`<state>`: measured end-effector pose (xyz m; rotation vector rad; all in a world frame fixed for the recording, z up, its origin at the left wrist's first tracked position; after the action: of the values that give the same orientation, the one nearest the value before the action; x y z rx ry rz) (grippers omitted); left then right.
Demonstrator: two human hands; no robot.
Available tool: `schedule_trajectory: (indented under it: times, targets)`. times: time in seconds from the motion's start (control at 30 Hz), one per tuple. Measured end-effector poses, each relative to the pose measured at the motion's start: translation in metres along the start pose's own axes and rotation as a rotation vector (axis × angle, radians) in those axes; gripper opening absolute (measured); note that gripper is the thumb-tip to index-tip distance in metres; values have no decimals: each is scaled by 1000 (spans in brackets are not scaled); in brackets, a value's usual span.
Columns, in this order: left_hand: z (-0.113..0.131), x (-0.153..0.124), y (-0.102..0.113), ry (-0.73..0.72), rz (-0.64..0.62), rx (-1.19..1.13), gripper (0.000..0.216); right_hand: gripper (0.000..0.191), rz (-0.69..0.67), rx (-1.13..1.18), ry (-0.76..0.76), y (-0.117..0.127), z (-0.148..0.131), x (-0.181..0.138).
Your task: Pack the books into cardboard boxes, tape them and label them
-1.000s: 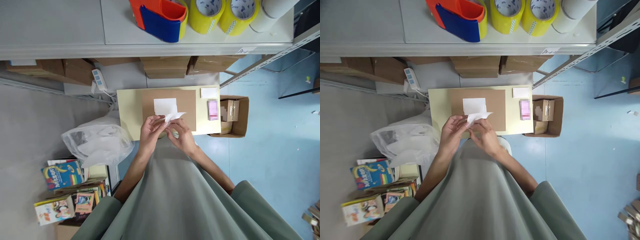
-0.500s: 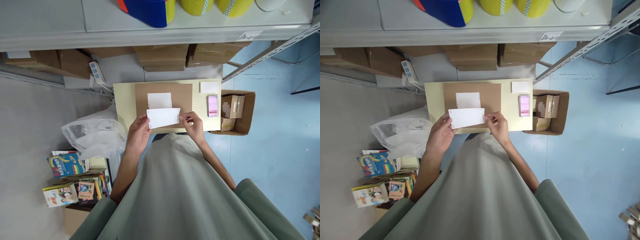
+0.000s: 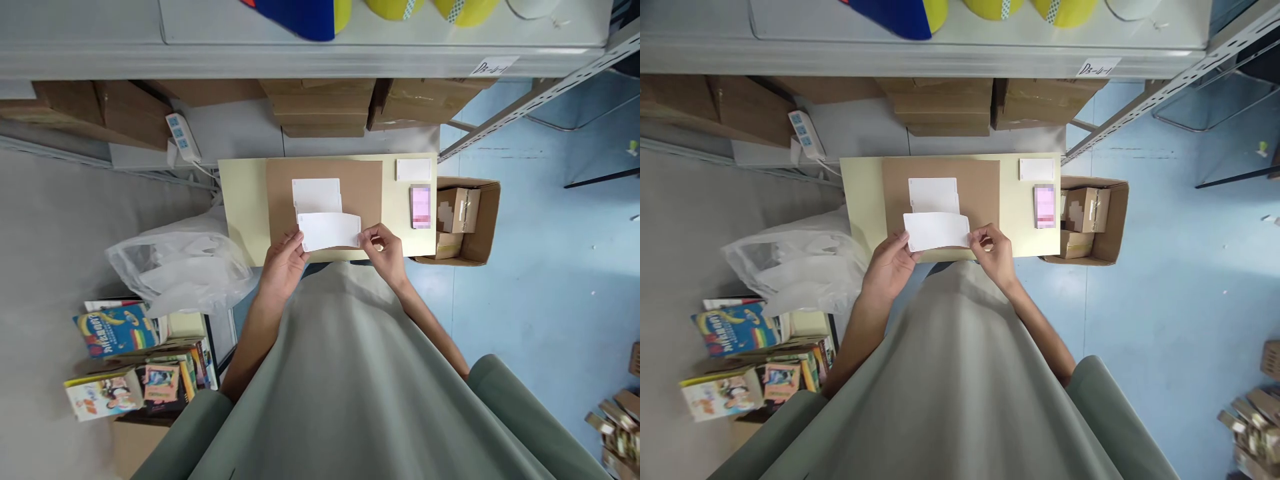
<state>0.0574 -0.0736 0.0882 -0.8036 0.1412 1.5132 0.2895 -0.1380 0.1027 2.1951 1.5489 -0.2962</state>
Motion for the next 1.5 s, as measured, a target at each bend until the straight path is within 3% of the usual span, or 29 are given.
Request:
schedule_trajectory:
  times: [0.2, 0.4, 0.57, 0.7, 0.83, 1.0, 1.5]
  targets:
    - [-21, 5, 15, 54, 45, -62, 26, 25, 14, -64, 125, -2, -19, -16]
    - [-34, 12, 25, 44, 21, 25, 32, 29, 22, -124, 67, -7, -2, -10]
    - [-36, 28, 33, -55, 49, 167, 39, 46, 52, -145, -9, -12, 15, 5]
    - [-32, 56, 34, -237, 117, 392, 46, 58, 65, -201, -41, -20, 21, 30]
    - [-24, 86, 30, -398, 157, 561, 39, 47, 67, -331, -84, -30, 26, 63]
    - [-21, 107, 27, -460, 170, 746, 25, 27, 84, -474, -117, -41, 36, 90]
    - [-27, 119, 29, -476, 196, 908, 14, 24, 86, -649, -171, -57, 33, 98]
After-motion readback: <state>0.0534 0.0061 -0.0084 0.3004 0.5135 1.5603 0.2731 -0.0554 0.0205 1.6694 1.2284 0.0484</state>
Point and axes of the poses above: each hand's wrist, its own x-axis towards the middle knuckle, its own y-axis out of the back of the hand, z = x × y, the point moved 4 cm from there along x, towards the middle knuckle, and after that the axes turned 6 degrees about -y, right-handed, at the moved point
